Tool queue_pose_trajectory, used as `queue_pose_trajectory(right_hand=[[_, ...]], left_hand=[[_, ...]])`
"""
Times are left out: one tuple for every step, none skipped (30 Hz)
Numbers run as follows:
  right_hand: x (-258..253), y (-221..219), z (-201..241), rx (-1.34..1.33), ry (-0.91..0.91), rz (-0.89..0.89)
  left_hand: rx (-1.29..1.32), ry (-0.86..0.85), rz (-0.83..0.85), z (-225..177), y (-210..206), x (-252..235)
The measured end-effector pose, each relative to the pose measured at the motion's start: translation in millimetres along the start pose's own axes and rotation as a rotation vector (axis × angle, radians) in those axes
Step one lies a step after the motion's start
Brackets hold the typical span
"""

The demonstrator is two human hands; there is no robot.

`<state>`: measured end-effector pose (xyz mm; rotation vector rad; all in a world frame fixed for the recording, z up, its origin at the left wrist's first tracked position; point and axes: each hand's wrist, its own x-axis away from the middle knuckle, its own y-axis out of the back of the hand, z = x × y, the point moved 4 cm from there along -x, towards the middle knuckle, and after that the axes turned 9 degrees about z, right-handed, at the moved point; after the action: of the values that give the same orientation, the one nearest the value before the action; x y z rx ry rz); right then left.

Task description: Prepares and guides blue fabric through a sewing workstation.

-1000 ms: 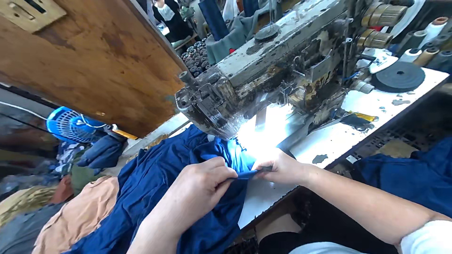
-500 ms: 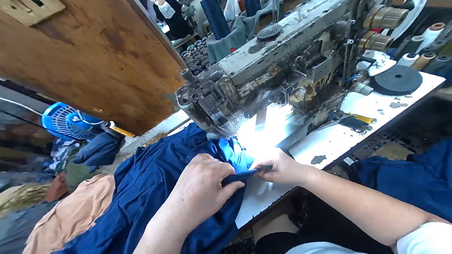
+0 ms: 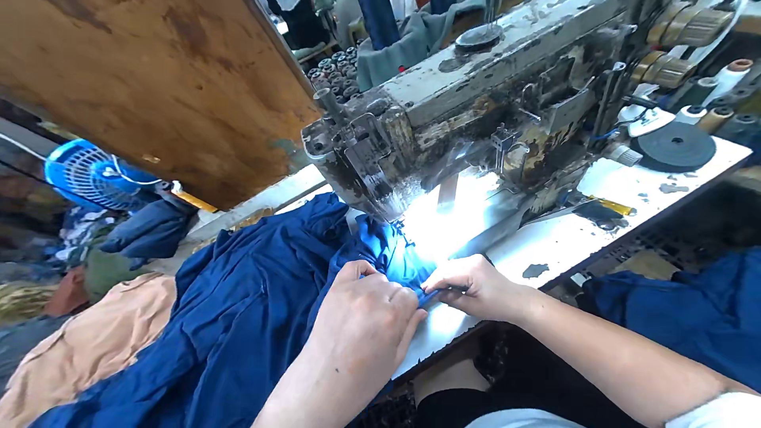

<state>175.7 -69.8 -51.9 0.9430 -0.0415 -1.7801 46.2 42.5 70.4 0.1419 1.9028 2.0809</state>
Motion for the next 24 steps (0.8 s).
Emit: queue_pose_trajectory(right_hand=[[1,0,0,-0.003,0.007,-0.006],[2,0,0,-0.005,0.014,-0.015],[3,0,0,-0.004,0.018,-0.023],[4,0,0,-0.001,0.018,-0.030],[4,0,0,0.000,0.017,-0.034],[3,0,0,0.005,0.015,-0.035],[3,-1,-1,0.013,0.015,-0.041],[3,-1,-3,0.018,0.015,-0.048],[3,-1,-4,0.023,0.017,-0.057],[3,-1,-6,0.026,0.018,-0.066],[3,-2,-8,0.031,0.020,-0.079],[3,-3,-10,0.044,0.025,-0.095],[4,-5,-11,0.054,0.029,-0.112],[5,-7,-12,0.063,0.034,-0.131],[7,-10,-12,0.070,0.029,-0.142],[10,-11,-9,0.076,0.016,-0.144],[14,-10,-3,0.074,0.000,-0.140],[20,-5,5,0.066,-0.010,-0.142],[28,7,14,0.054,-0.014,-0.173],[38,27,25,0.050,-0.008,-0.241],[51,56,36,0.075,0.003,-0.342],[65,95,42,0.128,0.022,-0.496],[80,140,43,0.166,0.042,-0.663],[92,189,38,0.199,0.031,-0.798]], left_hand=[[-0.012,0.015,-0.005,-5,-1,0],[-0.022,0.027,-0.014,-9,-3,-1],[-0.032,0.038,-0.026,-13,-5,-1],[-0.041,0.049,-0.043,-16,-8,-1],[-0.046,0.060,-0.062,-19,-11,-1],[-0.046,0.072,-0.080,-22,-14,-1],[-0.050,0.088,-0.093,-24,-17,-2],[-0.054,0.105,-0.106,-27,-21,-3],[-0.053,0.131,-0.125,-29,-25,-4],[-0.052,0.168,-0.152,-32,-29,-4],[-0.034,0.214,-0.187,-34,-33,-4],[0.006,0.260,-0.226,-37,-37,-4],[0.056,0.304,-0.258,-39,-42,-5],[0.098,0.345,-0.276,-41,-49,-5],[0.132,0.379,-0.290,-43,-57,-6],[0.134,0.410,-0.309,-43,-66,-7],[0.117,0.434,-0.329,-42,-75,-6],[0.085,0.448,-0.354,-39,-82,-5],[0.054,0.456,-0.379,-34,-86,-4],[0.038,0.461,-0.402,-28,-88,-2],[0.033,0.472,-0.414,-21,-88,0],[0.032,0.494,-0.416,-13,-85,-1],[0.021,0.537,-0.406,-5,-80,-4],[-0.012,0.606,-0.364,2,-74,-10]])
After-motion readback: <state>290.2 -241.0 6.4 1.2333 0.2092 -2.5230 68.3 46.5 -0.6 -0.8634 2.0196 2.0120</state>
